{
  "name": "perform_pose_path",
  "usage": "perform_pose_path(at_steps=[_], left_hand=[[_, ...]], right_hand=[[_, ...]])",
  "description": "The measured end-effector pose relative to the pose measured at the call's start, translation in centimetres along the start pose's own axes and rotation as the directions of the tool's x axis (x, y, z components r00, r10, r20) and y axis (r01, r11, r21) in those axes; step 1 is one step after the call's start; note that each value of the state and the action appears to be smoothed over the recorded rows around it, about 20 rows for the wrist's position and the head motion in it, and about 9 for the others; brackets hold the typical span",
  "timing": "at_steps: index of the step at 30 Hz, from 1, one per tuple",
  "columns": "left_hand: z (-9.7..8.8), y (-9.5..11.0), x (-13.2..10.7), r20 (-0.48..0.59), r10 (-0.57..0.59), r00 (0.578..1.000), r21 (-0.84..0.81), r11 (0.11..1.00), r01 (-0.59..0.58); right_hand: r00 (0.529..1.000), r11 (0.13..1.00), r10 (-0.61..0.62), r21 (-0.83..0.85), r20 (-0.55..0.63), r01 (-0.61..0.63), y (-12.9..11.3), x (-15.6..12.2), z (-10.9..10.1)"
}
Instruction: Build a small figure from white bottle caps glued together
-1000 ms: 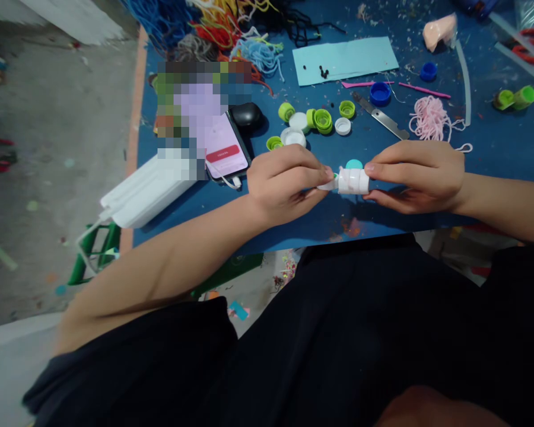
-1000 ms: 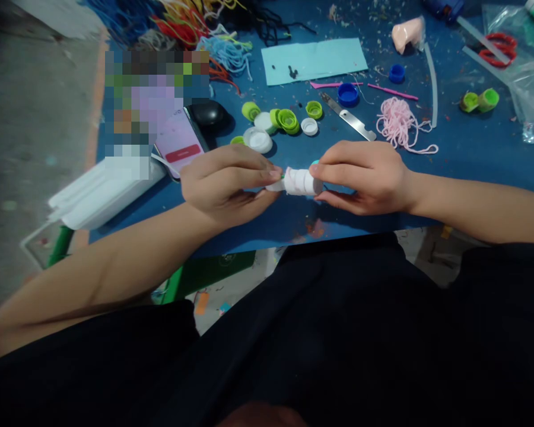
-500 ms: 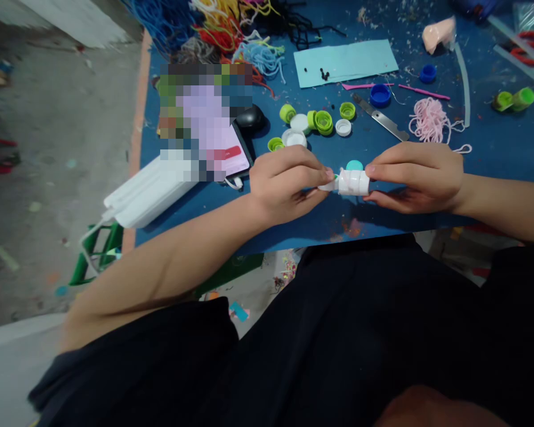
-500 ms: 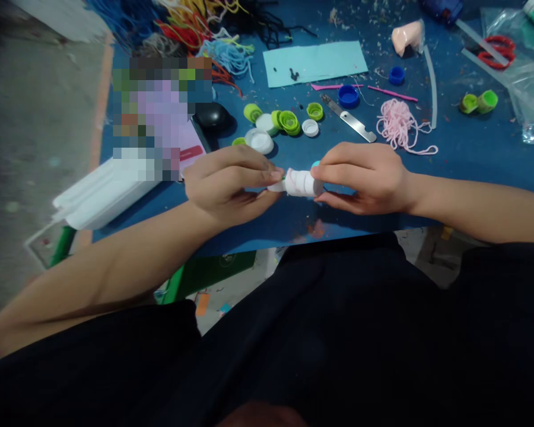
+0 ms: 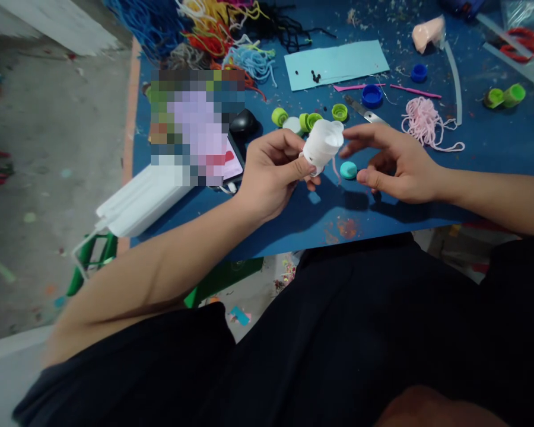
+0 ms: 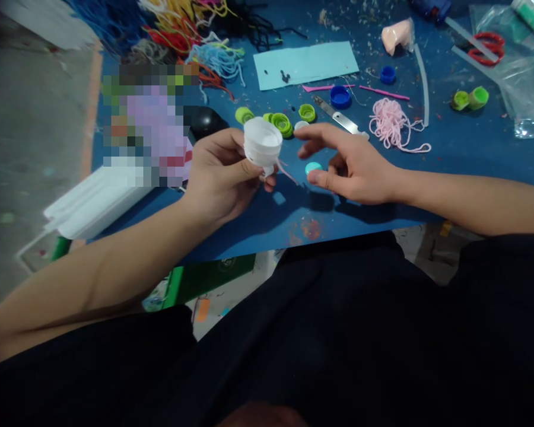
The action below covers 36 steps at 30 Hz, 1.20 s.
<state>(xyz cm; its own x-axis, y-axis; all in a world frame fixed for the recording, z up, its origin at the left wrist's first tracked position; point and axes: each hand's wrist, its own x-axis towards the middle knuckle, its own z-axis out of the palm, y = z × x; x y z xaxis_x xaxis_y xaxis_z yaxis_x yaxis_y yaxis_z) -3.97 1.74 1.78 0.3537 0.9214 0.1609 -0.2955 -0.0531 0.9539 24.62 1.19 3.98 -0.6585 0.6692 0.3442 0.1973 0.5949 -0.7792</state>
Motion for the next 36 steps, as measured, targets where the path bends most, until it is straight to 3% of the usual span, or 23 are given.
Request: perform_pose_path(at_steps=[4, 8, 12, 15, 19, 23, 26, 27, 28, 32, 34, 36], left_hand=[[-0.3, 0.1, -0.1, 0.02, -0.073, 0.997, -0.016, 0.997, 0.073], [-0.4, 0.3, 0.0, -0.021, -0.125, 0.992, 0.019, 0.992, 0.126], [-0.6, 0.1, 0.2, 0.014, -0.116, 0.993, -0.027, 0.993, 0.117], [-0.7, -0.1, 0.4, 0.047, -0.103, 0.994, -0.059, 0.993, 0.106], [-0.7, 0.0, 0.3, 0.026, -0.109, 0.994, -0.03, 0.994, 0.109], [-0.6, 0.4, 0.1, 0.02, -0.119, 0.993, -0.025, 0.993, 0.12], [-0.5, 0.6, 0.1, 0.034, -0.122, 0.992, -0.049, 0.991, 0.123], [-0.5, 0.6, 0.1, 0.035, -0.122, 0.992, -0.043, 0.991, 0.124], [-0.4, 0.6, 0.1, 0.031, -0.124, 0.992, -0.029, 0.992, 0.125], [-0.1, 0.6, 0.2, 0.031, -0.117, 0.993, -0.012, 0.993, 0.117], [0.0, 0.7, 0.1, 0.032, -0.123, 0.992, -0.021, 0.992, 0.124], [0.1, 0.8, 0.0, 0.023, -0.147, 0.989, -0.015, 0.989, 0.147]], right_hand=[[0.995, 0.994, -0.102, -0.03, 0.001, 0.102, 0.3, 0.2, 0.0], [0.953, 0.982, -0.185, -0.01, -0.242, 0.189, -0.4, 0.6, 0.0], [0.826, 0.992, -0.082, 0.038, -0.557, 0.124, -1.1, 1.2, -0.5], [0.727, 0.999, -0.048, -0.024, -0.685, 0.043, -0.6, 1.7, -1.2], [0.66, 0.99, -0.059, -0.129, -0.749, -0.058, 1.2, 1.8, -2.2], [0.651, 0.991, -0.087, -0.131, -0.754, -0.019, 2.0, 2.0, -2.9], [0.591, 0.998, -0.069, -0.062, -0.804, 0.032, 1.5, 2.2, -3.2], [0.59, 0.998, -0.06, -0.048, -0.805, 0.036, 1.2, 2.2, -3.2], [0.619, 0.999, -0.048, -0.037, -0.784, 0.031, 1.0, 2.1, -3.1], [0.805, 0.992, -0.079, 0.03, -0.588, 0.119, 0.3, 1.5, -2.5], [0.899, 0.977, -0.115, 0.118, -0.423, 0.18, 0.0, 1.2, -2.2], [0.972, 0.962, -0.089, 0.235, -0.218, 0.141, -0.3, 1.1, -1.9]])
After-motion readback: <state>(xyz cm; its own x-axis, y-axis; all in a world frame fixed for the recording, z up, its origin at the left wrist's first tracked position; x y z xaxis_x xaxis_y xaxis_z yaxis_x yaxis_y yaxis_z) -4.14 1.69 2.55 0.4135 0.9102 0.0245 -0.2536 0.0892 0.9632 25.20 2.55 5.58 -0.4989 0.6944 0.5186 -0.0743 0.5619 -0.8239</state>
